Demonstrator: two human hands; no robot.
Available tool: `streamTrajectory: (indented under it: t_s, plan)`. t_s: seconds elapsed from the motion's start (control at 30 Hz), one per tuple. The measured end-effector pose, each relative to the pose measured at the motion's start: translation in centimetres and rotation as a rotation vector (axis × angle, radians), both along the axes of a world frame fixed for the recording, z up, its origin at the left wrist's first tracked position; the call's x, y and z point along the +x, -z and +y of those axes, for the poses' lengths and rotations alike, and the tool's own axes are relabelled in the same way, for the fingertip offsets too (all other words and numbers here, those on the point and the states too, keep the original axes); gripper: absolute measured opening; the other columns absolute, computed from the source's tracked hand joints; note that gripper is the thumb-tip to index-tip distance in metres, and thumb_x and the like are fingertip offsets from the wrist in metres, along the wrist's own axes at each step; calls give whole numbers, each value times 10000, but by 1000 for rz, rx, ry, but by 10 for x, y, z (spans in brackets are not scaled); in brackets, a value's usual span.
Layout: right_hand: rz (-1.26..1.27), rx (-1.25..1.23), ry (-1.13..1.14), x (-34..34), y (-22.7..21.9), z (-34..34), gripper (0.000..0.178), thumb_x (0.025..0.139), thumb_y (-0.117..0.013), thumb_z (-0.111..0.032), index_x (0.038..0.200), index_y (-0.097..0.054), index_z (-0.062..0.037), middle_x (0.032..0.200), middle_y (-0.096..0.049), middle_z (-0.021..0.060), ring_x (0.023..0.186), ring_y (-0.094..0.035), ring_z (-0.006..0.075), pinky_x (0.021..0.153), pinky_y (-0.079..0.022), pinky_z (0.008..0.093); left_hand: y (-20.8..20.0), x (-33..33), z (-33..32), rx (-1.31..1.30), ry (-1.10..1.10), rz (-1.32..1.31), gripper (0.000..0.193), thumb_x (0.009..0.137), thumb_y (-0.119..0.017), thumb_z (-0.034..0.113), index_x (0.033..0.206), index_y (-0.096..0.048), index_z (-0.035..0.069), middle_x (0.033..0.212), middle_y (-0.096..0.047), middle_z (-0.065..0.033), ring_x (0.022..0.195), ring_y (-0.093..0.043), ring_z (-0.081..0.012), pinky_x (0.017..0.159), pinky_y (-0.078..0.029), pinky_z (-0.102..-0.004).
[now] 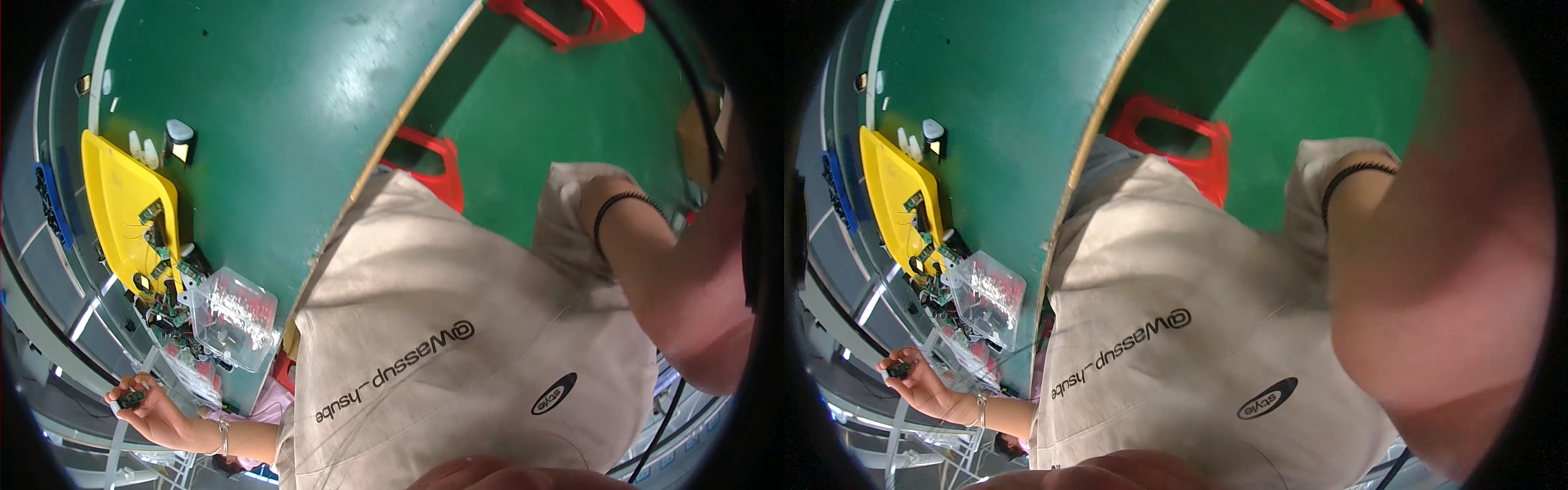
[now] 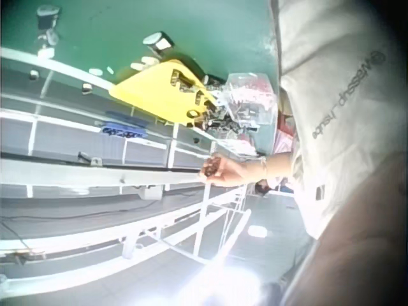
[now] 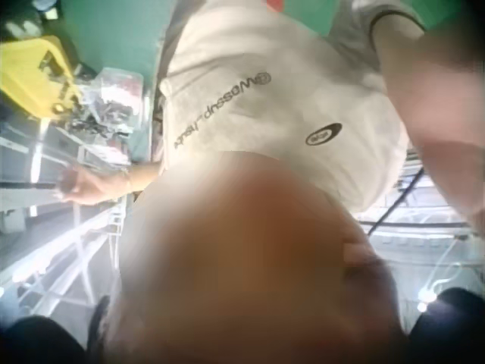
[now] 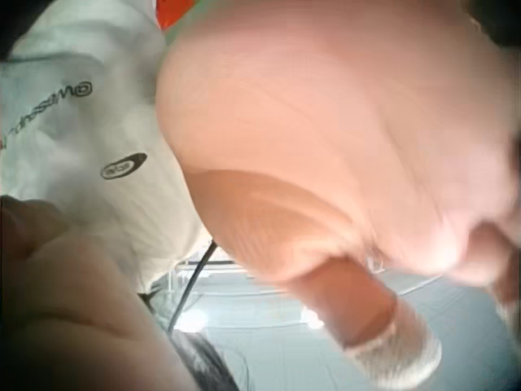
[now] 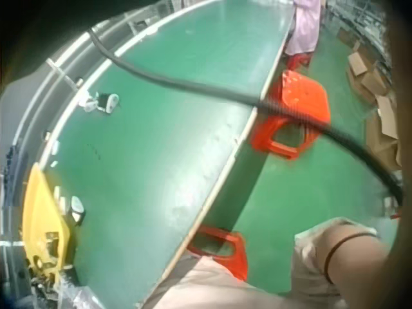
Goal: The person assembles small electronic components by hand, inserting a metal pin into a plastic housing and securing it with tape. They repeat this process for several components, moving them between containers on a factory workbench.
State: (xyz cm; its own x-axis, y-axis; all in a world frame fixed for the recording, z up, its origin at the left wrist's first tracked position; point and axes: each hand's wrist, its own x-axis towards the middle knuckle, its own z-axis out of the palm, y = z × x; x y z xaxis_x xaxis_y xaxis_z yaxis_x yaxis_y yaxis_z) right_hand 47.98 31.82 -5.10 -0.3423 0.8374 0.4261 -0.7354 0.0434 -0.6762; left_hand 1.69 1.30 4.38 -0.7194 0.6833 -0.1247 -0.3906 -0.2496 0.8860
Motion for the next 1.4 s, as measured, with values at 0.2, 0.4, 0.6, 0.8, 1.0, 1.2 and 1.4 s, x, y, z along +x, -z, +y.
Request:
streamTrajectory:
  t_s: [0.2,0.4,0.6,0.8,1.0,1.2,1.4]
  plan:
    - [298,-286,-154,-67,-6,8,509,945,-437,-290,1373,-320,-41,1451,-282,105,1321,-258,294,1095,-84,551,12,3,-15,3,-25,46,331,889,-588,116,1185,-483,15,1118,-553,-55,1041,-466,-234,936,-343,-411]
    - [-35,-1080,-31,-165,-56,-40,523,974,-381,-349,1420,-232,-120,1437,-343,72,1400,-159,261,1119,-52,588,27,-1,-49,37,-123,126,378,892,-592,127,1225,-445,26,1120,-512,-61,1032,-430,-224,922,-336,-405]
    - [222,-141,-702,-187,-41,-91,528,960,-436,-366,1417,-207,-236,1131,-520,61,1112,-531,335,1031,-306,592,51,-6,-91,41,-154,219,423,901,-587,158,1271,-444,11,1138,-539,-73,1027,-489,-222,906,-379,-390]
    - [280,325,-1147,-198,-81,-110,649,930,-467,-394,1413,-40,-318,1175,-554,182,959,-595,443,966,-362,591,74,8,-144,-25,-308,354,452,857,-636,131,1241,-421,25,1095,-524,-62,1006,-465,-199,891,-363,-359]
    - [290,551,-1455,-233,-104,-151,692,865,-566,-303,1397,-140,-188,1158,-569,209,998,-590,411,970,-374,540,72,28,-162,-54,-363,430,472,825,-663,144,1217,-428,24,1065,-503,-76,1013,-453,-199,904,-344,-352]
    - [95,747,-1415,-270,-102,-158,737,799,-665,-212,1381,-239,-57,1140,-583,235,1037,-585,380,973,-385,489,53,16,-119,-79,-271,496,419,739,-678,101,1105,-506,-9,974,-567,-91,923,-552,-169,855,-413,-284]
    - [-900,928,-783,-310,-39,-161,682,728,-688,16,1343,-398,-38,1024,-657,156,954,-637,277,868,-471,404,47,-16,-71,99,-55,467,401,751,-685,43,1116,-525,1,993,-616,-93,963,-597,-152,861,-458,-263]
